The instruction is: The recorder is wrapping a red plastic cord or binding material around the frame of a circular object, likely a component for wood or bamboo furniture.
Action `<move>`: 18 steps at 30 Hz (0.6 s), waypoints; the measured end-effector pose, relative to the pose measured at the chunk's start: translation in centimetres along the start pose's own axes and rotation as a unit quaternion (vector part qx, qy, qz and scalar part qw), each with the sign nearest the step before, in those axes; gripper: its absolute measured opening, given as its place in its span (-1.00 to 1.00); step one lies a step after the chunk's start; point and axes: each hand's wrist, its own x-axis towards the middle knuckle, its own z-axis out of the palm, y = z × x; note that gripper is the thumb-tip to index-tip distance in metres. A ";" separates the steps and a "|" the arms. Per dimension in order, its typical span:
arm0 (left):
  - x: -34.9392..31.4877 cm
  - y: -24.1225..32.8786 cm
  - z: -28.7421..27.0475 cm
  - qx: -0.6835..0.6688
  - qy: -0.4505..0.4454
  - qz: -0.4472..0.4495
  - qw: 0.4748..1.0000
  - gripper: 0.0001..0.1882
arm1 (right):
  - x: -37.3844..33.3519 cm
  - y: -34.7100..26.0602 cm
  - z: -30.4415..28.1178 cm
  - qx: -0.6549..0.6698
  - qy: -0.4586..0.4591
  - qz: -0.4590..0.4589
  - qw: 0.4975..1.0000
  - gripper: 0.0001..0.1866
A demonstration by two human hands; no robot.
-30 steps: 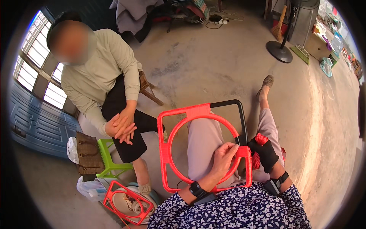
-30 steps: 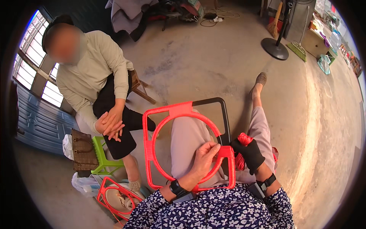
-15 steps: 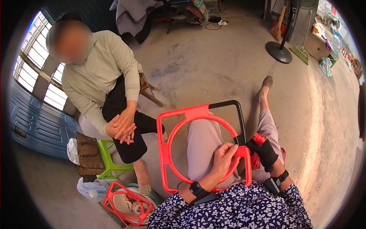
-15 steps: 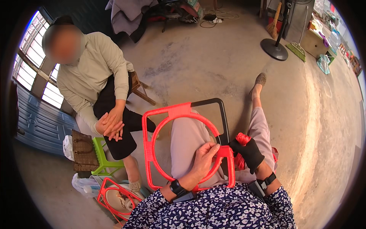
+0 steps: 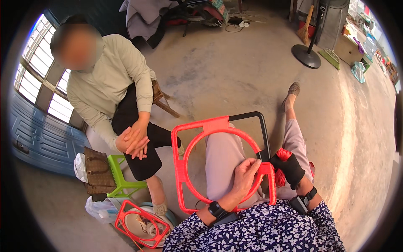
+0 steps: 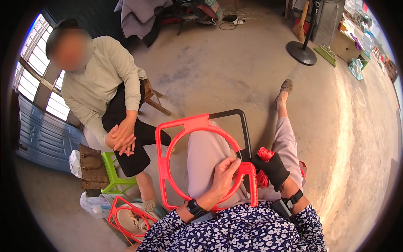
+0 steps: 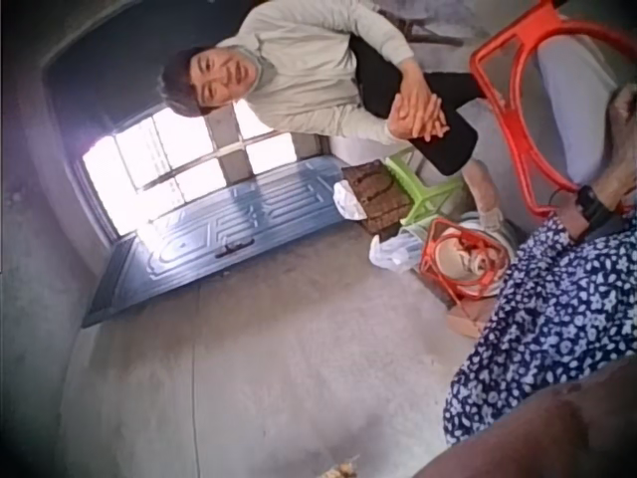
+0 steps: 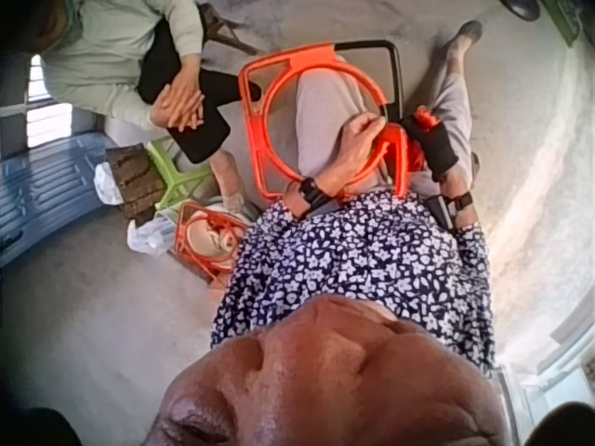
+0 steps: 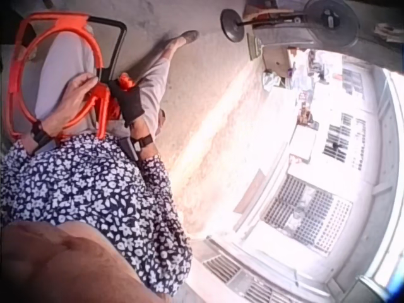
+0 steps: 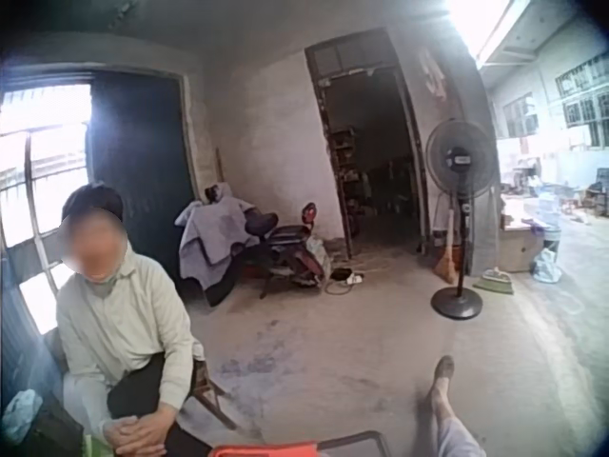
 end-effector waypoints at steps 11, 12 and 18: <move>-0.3 -0.3 -0.1 0.007 -0.034 -0.018 0.999 -0.81 | -0.4 1.8 -1.1 0.032 0.009 -0.005 0.999 -0.83; -0.3 -0.2 0.2 0.005 -0.037 -0.020 0.999 -0.81 | -0.3 1.8 -1.9 0.054 0.017 -0.012 0.998 -0.81; -0.9 1.3 1.0 0.026 -0.030 -0.053 0.998 -0.73 | -0.6 3.7 -8.3 0.144 0.165 0.044 0.975 -0.79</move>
